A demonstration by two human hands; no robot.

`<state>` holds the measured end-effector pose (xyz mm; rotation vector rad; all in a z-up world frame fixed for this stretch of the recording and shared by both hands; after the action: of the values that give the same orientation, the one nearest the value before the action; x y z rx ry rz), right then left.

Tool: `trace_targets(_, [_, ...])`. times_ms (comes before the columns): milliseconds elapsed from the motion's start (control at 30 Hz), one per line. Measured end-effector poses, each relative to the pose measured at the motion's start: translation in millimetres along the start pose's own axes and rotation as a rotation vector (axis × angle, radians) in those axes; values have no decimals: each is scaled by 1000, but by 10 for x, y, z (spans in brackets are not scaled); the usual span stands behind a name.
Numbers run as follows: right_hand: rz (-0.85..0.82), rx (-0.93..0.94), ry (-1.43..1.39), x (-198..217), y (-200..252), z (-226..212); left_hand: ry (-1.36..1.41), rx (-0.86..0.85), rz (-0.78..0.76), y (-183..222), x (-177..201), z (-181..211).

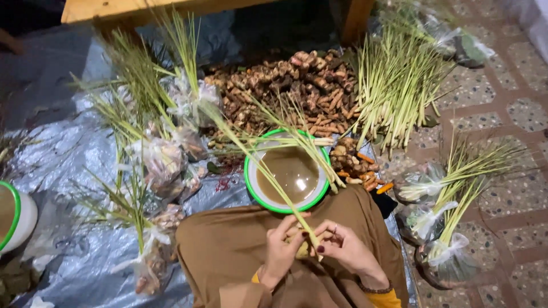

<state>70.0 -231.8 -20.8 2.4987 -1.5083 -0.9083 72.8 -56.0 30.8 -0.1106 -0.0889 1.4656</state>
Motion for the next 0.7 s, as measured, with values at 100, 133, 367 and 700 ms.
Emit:
trace_targets(100, [114, -56, 71, -47, -2, 21, 330, 171, 85, 136, 54, -339])
trace_targets(133, [111, -55, 73, -41, -50, -8, 330, 168, 88, 109, 53, -328])
trace_targets(367, [91, 303, 491, -335, -53, -405, 502, 170, 175, 82, 121, -228])
trace_targets(700, [6, 373, 568, -188, -114, -184, 476, 175, 32, 128, 113, -44])
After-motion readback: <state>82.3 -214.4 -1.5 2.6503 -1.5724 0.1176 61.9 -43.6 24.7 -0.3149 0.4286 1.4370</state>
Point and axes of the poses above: each hand's wrist, its own y-axis away from the middle knuckle, its own x-axis out of the back of the hand, z = x × y, the point moved 5 cm from there along -y, towards the middle knuckle, and after that the axes turned 5 degrees about -x, right-handed, at the moved point
